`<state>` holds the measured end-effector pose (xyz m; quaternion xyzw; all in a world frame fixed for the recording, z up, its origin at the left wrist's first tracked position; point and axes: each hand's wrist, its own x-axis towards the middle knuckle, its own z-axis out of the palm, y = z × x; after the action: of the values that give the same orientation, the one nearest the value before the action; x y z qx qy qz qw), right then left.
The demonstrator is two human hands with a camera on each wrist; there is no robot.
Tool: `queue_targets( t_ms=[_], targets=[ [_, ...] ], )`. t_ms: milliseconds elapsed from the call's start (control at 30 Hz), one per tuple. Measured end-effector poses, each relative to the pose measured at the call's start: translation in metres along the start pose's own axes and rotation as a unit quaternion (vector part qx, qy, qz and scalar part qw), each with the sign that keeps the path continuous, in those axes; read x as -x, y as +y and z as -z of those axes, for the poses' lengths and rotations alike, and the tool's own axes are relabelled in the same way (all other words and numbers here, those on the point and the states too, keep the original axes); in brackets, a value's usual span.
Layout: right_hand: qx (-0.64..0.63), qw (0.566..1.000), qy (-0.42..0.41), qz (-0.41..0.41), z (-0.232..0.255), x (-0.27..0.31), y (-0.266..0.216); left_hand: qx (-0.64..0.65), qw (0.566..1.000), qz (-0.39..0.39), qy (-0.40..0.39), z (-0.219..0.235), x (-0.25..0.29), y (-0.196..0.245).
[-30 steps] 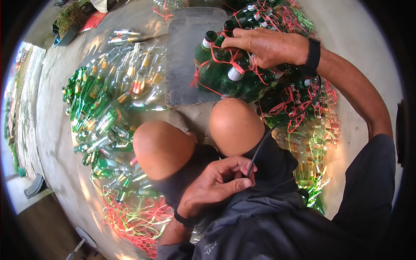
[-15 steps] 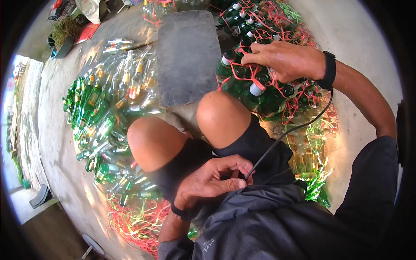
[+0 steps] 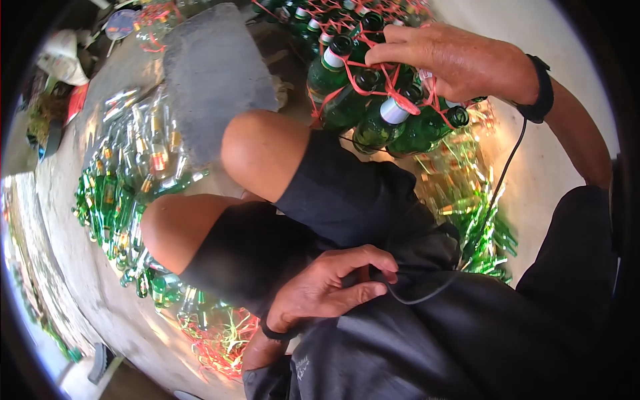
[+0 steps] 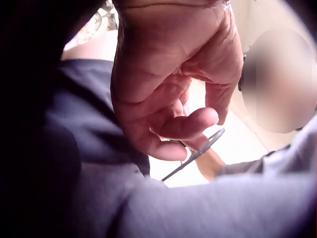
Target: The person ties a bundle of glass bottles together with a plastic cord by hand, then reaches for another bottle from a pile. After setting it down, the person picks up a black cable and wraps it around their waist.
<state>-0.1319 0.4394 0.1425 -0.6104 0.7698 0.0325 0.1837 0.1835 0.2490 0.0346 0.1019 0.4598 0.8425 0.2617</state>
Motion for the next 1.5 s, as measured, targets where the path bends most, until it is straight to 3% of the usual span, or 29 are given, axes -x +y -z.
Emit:
queue_targets(
  t_ms=[100,167,200,333,700,833,900,967,1100,1367,1500],
  targets=[
    [0.011,0.999,0.033,0.001,-0.008,0.034,-0.005,-0.066,0.997,0.027,-0.040,-0.012,-0.015,-0.003],
    [0.019,0.998,0.043,-0.039,-0.012,0.055,-0.012,-0.156,0.985,-0.053,-0.060,-0.015,-0.023,-0.009],
    [-0.042,0.994,-0.007,-0.101,-0.009,0.063,-0.019,-0.156,0.984,-0.049,-0.065,-0.017,-0.025,-0.009],
    [-0.025,0.983,-0.048,-0.173,-0.019,0.105,-0.031,-0.163,0.983,-0.009,-0.082,-0.021,-0.031,-0.008],
    [-0.089,0.950,-0.089,-0.286,-0.062,0.181,-0.056,-0.174,0.979,0.008,-0.103,-0.025,-0.035,-0.014],
    [-0.122,0.940,-0.082,-0.309,-0.087,0.191,-0.062,-0.163,0.982,0.028,-0.091,-0.027,-0.033,-0.014],
    [-0.114,0.951,-0.057,-0.281,-0.104,0.195,-0.060,-0.156,0.983,0.040,-0.085,-0.027,-0.034,-0.014],
    [-0.175,0.929,-0.070,-0.318,-0.111,0.194,-0.064,-0.165,0.983,0.019,-0.084,-0.028,-0.035,-0.015],
    [-0.128,0.954,-0.040,-0.267,-0.155,0.202,-0.057,-0.154,0.985,0.037,-0.071,-0.030,-0.033,-0.015],
    [-0.193,0.935,-0.032,-0.297,-0.184,0.189,-0.061,-0.151,0.983,0.083,-0.060,-0.030,-0.037,-0.008],
    [-0.177,0.946,-0.014,-0.271,-0.198,0.177,-0.065,-0.149,0.985,0.062,-0.053,-0.028,-0.038,-0.011]
  ],
)
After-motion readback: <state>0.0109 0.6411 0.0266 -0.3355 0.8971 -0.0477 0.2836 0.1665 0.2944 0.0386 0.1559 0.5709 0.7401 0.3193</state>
